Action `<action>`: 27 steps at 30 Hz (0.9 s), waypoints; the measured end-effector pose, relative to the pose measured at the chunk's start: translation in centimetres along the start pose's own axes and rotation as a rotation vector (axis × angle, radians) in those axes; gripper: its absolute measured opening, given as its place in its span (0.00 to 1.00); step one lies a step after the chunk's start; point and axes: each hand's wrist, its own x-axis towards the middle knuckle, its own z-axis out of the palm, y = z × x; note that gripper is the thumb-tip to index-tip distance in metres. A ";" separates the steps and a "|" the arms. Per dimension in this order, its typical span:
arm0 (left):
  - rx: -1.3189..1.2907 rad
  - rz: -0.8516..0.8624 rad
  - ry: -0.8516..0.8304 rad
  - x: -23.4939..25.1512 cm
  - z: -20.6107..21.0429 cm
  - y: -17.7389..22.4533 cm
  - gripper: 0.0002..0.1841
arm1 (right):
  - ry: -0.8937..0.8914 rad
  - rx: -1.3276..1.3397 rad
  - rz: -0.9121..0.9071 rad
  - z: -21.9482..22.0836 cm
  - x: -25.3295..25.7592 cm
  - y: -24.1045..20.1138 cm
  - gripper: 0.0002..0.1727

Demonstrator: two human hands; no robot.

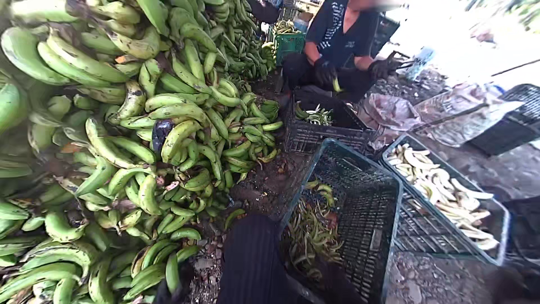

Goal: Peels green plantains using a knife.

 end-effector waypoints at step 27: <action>-0.043 0.727 -0.775 10.1 33.8 17.0 0.29 | -0.018 1.061 -0.397 -3.9 -1.1 -8.3 0.25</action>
